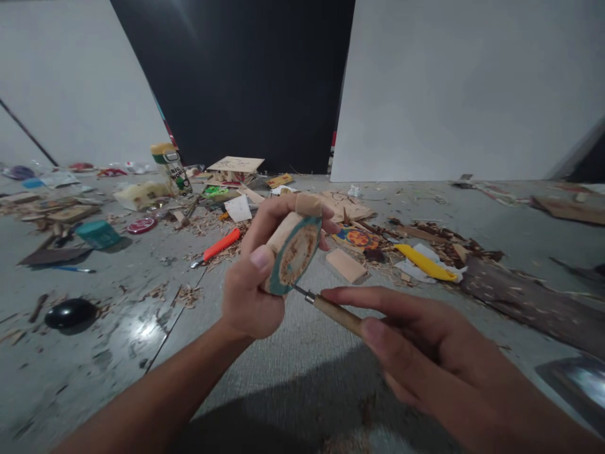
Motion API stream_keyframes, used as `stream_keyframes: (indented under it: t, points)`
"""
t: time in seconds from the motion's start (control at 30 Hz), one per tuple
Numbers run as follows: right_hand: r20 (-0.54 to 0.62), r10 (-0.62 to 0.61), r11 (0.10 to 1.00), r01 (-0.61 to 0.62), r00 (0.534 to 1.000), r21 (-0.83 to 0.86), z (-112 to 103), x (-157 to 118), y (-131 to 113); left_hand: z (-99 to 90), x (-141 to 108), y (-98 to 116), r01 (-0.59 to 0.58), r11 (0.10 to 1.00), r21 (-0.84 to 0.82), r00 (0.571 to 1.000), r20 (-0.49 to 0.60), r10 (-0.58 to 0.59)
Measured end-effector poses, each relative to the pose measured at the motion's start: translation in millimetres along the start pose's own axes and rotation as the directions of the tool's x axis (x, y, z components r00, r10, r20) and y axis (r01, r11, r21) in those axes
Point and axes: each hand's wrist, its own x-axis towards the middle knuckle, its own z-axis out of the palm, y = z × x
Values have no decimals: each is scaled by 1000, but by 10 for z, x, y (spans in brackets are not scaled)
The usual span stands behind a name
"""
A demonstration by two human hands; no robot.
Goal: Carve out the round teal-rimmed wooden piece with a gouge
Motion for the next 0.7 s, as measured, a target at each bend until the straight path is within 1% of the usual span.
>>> stream_keyframes:
  t: [0.13, 0.27, 0.33, 0.4, 0.5, 0.57, 0.6, 0.63, 0.67, 0.7]
  points:
    - [51, 57, 994, -61, 997, 92, 18, -9, 66, 17, 0, 14, -10, 1000, 10, 1000, -22, 10]
    - [125, 92, 971, -117, 988, 210, 39, 9, 90, 77, 13, 19, -16, 997, 79, 999, -43, 20]
    - [93, 88, 969, -107, 992, 223, 58, 22, 91, 104, 18, 9, -27, 996, 85, 999, -43, 31]
    - [1, 60, 984, -59, 998, 170, 91, 22, 86, 115, 16, -7, -26, 997, 77, 996, -82, 33]
    - [-116, -34, 999, 30, 993, -33, 162, -6, 80, 108, 0, -33, -45, 994, 100, 990, -129, 58]
    - [-128, -154, 978, 132, 980, -164, 208, -29, 90, 100, -12, -45, -64, 994, 91, 989, -130, 76]
    - [-127, -217, 963, 191, 968, -191, 222, -35, 98, 98, -18, -49, -64, 995, 76, 989, -132, 74]
    - [-127, -247, 957, 222, 961, -186, 229, -36, 103, 99, -23, -51, -64, 996, 60, 988, -136, 71]
    - [-130, -238, 965, 220, 962, -141, 226, -32, 103, 101, -29, -53, -62, 997, 50, 988, -139, 68]
    - [-135, -183, 983, 177, 974, -54, 215, -24, 96, 104, -35, -54, -58, 997, 53, 987, -144, 65]
